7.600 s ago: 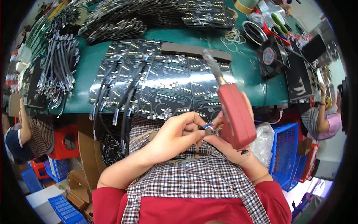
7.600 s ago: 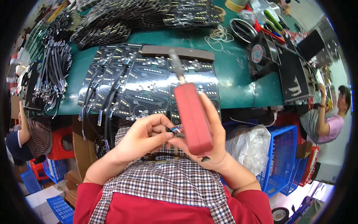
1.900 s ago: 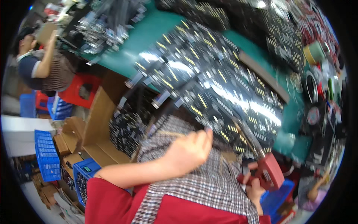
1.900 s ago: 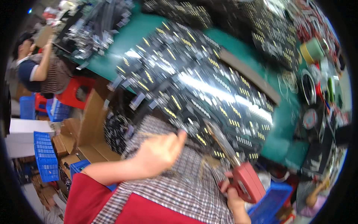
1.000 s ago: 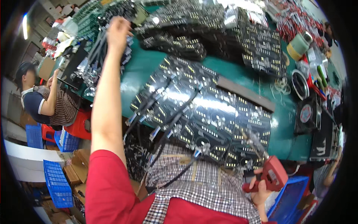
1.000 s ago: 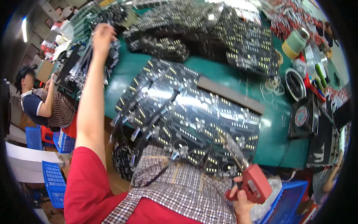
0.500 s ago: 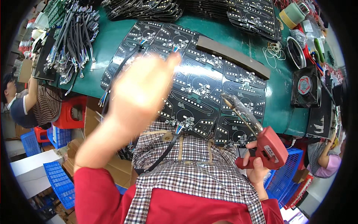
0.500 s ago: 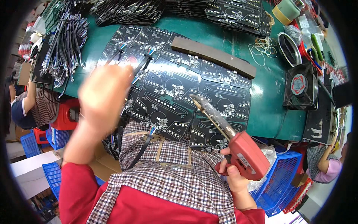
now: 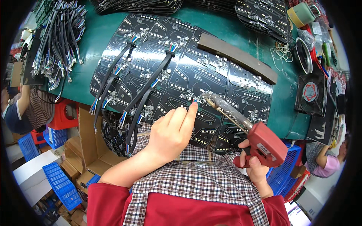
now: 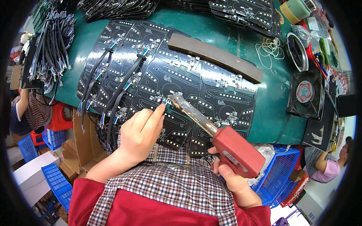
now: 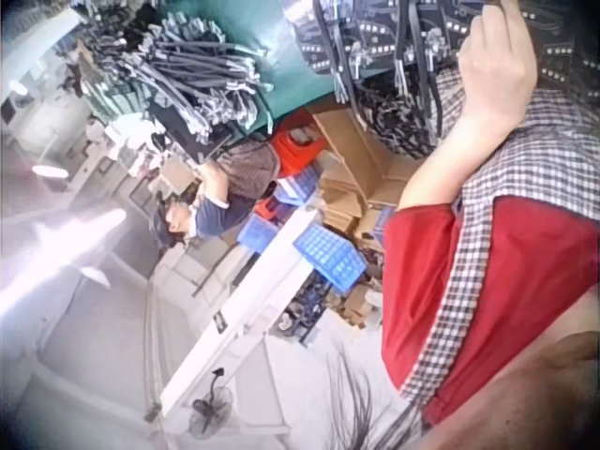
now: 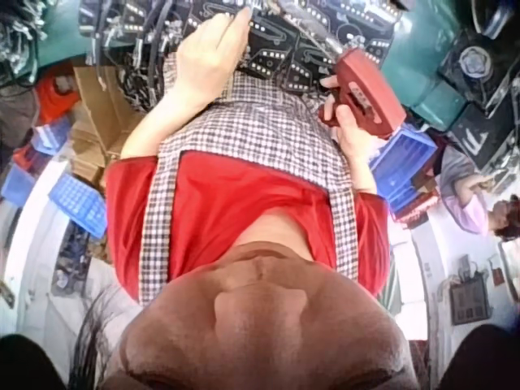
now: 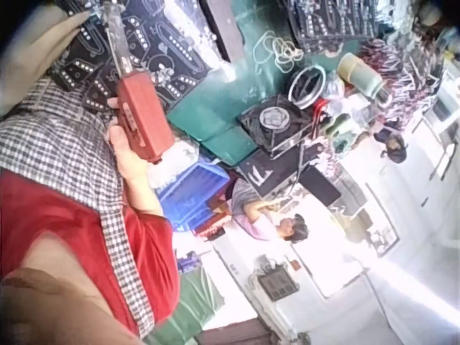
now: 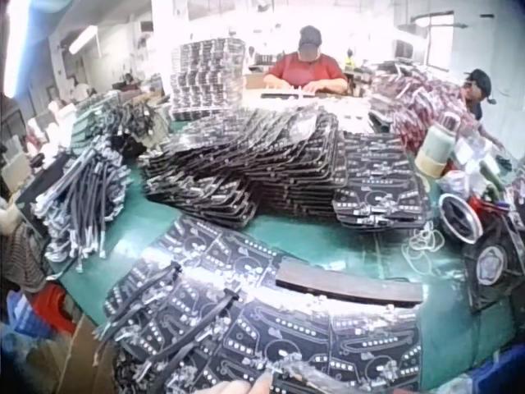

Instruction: The person attaches wire harnesses to circuit board panels by soldering them with a soldering gun.

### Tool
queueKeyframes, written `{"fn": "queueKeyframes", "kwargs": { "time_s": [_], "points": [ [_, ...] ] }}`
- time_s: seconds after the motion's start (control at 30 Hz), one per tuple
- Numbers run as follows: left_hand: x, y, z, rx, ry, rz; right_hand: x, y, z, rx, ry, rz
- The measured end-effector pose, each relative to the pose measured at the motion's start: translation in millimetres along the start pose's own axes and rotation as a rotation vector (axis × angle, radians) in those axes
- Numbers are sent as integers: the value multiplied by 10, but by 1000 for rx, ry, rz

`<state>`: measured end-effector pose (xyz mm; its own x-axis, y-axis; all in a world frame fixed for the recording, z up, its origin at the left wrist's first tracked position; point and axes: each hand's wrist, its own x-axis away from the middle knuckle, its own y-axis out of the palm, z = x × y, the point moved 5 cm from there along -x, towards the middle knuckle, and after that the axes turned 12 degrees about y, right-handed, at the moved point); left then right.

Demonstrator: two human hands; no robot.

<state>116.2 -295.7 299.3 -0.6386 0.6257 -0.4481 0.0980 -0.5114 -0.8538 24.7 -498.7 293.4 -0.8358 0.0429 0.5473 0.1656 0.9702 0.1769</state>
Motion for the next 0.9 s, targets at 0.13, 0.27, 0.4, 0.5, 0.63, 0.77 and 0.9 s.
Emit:
{"fn": "queueKeyframes", "kwargs": {
  "time_s": [0.13,0.27,0.4,0.5,0.63,0.77,0.9],
  "points": [
    [23,34,12,-18,10,8,-20,9,17,41,3,-35],
    [12,35,6,4,13,-40,-30,-12,28,62,29,-55],
    [16,22,-5,43,-2,-2,-40,39,-16,75,-12,-108],
    [22,30,-8,50,-2,-6,-39,43,-15,172,13,-35],
    [31,55,-15,17,60,-11,-36,45,-12,196,16,-16],
    [9,30,-10,88,-16,-19,-30,33,11,179,-27,30],
    [2,24,-13,97,-32,-35,-27,-1,9,292,-26,32]
  ]
}}
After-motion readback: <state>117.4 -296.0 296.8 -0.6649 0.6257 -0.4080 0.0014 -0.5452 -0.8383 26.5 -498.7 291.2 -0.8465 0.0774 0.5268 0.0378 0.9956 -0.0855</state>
